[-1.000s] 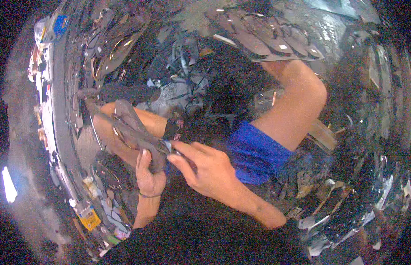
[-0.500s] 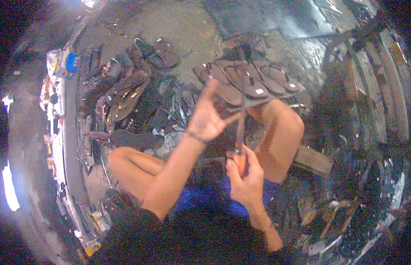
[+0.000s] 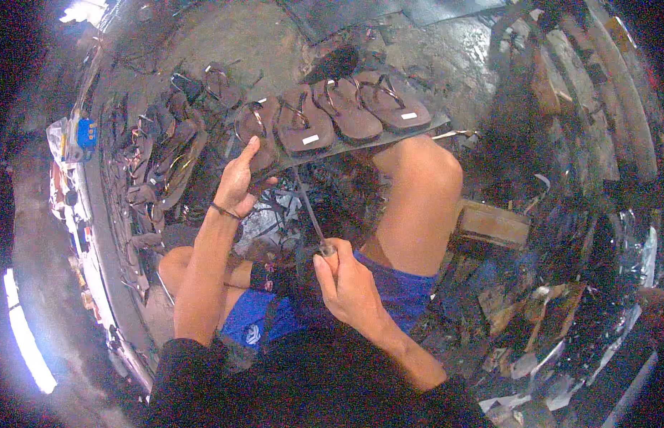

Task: The person sits on the floor and uses a knife to scrape and trim the soles of multiple flip-flops. They handle each sandal one at a time, turning them over and working along the edges and surfaces of the soles.

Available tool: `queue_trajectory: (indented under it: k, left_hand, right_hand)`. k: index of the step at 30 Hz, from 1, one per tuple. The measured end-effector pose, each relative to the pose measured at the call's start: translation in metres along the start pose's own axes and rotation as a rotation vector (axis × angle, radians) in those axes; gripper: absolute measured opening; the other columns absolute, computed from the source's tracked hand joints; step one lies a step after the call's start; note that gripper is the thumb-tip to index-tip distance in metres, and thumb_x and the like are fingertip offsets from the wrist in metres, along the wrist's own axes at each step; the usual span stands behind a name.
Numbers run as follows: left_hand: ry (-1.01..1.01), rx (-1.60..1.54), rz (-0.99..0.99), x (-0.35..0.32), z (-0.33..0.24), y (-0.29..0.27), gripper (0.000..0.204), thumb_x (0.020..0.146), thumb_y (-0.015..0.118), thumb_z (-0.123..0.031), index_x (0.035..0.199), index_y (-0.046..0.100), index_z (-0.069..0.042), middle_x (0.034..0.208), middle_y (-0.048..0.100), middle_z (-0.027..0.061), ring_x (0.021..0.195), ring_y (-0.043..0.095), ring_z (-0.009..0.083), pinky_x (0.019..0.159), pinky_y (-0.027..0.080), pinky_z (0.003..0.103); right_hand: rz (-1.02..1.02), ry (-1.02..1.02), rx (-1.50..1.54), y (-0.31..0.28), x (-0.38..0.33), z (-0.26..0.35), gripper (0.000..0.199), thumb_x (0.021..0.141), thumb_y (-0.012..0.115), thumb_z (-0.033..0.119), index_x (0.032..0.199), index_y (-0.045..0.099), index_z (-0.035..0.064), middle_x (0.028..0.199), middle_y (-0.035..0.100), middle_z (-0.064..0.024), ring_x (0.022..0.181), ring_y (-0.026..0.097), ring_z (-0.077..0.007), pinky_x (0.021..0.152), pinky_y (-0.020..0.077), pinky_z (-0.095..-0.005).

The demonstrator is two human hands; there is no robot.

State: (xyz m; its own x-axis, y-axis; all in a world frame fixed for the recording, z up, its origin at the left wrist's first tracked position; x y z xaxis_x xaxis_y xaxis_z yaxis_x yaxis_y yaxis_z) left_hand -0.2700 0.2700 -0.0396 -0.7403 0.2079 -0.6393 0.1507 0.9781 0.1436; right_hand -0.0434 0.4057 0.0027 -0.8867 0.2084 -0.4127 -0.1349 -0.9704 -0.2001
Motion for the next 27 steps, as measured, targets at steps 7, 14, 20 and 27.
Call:
queue_trajectory:
  k: [7,14,20,27]
  left_hand:
    - [0.035,-0.039,0.133,-0.009,0.011,0.003,0.036,0.102,0.055,-0.036,0.112,0.064,-0.003,0.099,0.070,0.0078,0.079,0.067,0.0186,0.062,0.056,0.030]
    - [-0.026,-0.245,0.045,-0.030,0.040,0.029,0.032,0.100,0.060,-0.034,0.108,0.064,-0.004,0.095,0.071,0.0078,0.078,0.068,0.0194,0.063,0.058,0.029]
    - [-0.048,-0.412,0.005,-0.038,0.053,0.044,0.030,0.100,0.060,-0.034,0.110,0.065,-0.006,0.098,0.071,0.0070,0.080,0.069,0.0189,0.064,0.058,0.028]
    - [-0.042,-0.415,0.065,-0.033,0.050,0.041,0.030,0.102,0.058,-0.034,0.110,0.065,-0.006,0.097,0.072,0.0070,0.079,0.069,0.0156,0.065,0.059,0.026]
  right_hand:
    - [0.085,-0.029,-0.070,0.019,0.046,-0.009,0.028,0.100,0.055,0.023,0.111,0.041,0.0010,0.082,0.066,-0.0284,0.080,0.065,-0.0506,0.068,0.0504,-0.0583]
    - [-0.057,-0.063,-0.283,0.030,0.098,-0.017,0.036,0.099,0.053,0.028,0.116,0.051,-0.0036,0.082,0.066,-0.0296,0.078,0.065,-0.0509,0.069,0.0525,-0.0578]
    - [-0.041,-0.054,-0.534,0.040,0.132,-0.031,0.031,0.093,0.057,0.034,0.096,0.069,0.0055,0.086,0.070,-0.0238,0.079,0.069,-0.0447,0.069,0.0562,-0.0539]
    - [-0.015,-0.342,-0.532,0.058,0.207,-0.089,0.031,0.088,0.063,0.034,0.108,0.062,0.0096,0.095,0.072,-0.0138,0.092,0.068,-0.0383,0.073,0.0552,-0.0496]
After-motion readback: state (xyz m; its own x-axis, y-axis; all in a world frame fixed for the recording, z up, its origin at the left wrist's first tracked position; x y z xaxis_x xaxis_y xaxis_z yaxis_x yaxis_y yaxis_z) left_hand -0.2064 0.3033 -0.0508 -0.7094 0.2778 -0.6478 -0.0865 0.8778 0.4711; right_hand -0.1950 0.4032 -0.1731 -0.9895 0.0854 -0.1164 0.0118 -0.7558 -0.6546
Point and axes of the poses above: each hand's wrist, its own x-axis towards the middle knuckle, its own y-axis out of the palm, z = x × y, the point moved 5 cm from there along x, towards the middle knuckle
